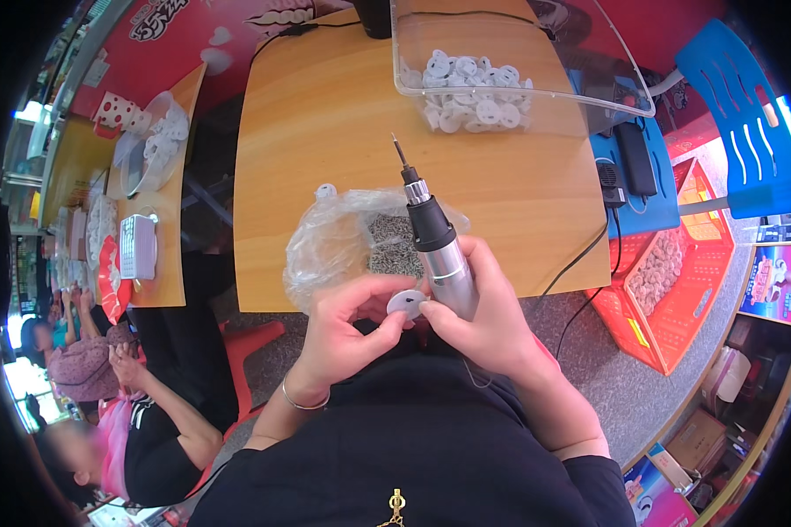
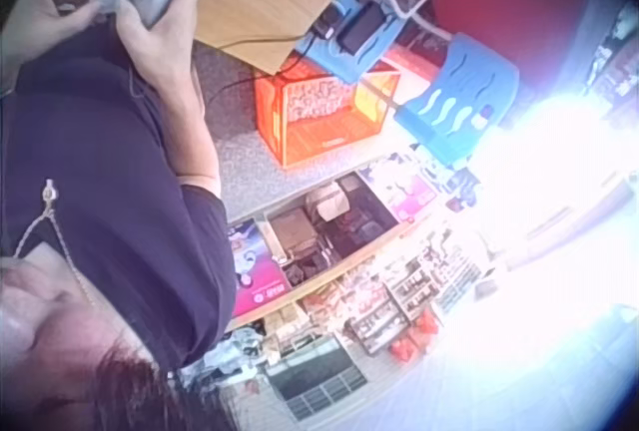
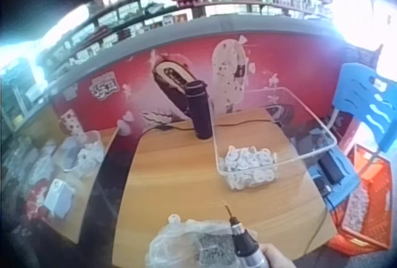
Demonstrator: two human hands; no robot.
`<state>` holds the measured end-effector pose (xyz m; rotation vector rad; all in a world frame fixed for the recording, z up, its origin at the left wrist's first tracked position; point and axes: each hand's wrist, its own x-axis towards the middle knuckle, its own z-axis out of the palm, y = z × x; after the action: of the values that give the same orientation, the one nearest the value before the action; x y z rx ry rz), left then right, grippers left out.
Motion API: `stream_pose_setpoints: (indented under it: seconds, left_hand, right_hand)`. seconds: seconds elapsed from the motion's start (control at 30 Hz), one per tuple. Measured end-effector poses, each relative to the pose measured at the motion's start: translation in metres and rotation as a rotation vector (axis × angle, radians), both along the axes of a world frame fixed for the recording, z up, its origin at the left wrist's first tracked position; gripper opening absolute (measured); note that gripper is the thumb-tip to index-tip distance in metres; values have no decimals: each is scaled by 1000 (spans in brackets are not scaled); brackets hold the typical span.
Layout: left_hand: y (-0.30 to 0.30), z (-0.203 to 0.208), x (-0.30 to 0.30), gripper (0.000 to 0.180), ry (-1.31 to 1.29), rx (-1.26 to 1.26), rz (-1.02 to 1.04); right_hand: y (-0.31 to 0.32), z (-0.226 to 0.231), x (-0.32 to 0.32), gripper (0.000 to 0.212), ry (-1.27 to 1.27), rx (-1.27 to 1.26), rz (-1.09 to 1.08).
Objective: The person fastens screws into plastic parts using an electric screwdriver and places the finished pieces into a container. The person also pours additional plastic parts from a bowl onto the table and fastens screws into them.
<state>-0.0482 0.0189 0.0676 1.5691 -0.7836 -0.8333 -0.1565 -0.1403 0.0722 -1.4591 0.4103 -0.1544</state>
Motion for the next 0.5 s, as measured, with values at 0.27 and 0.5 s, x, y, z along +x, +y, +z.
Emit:
stream_pose_setpoints:
  seconds: [0.27,0.5]
  left_hand:
    - [-1,-2,-5,33,-42,-20,56]
    - [-5,0,-7,32,-183,-25,90]
  right_hand:
    - [2,-4,1,47,19,-19,-21]
    - [1,-7,0,48,46,-9,-35]
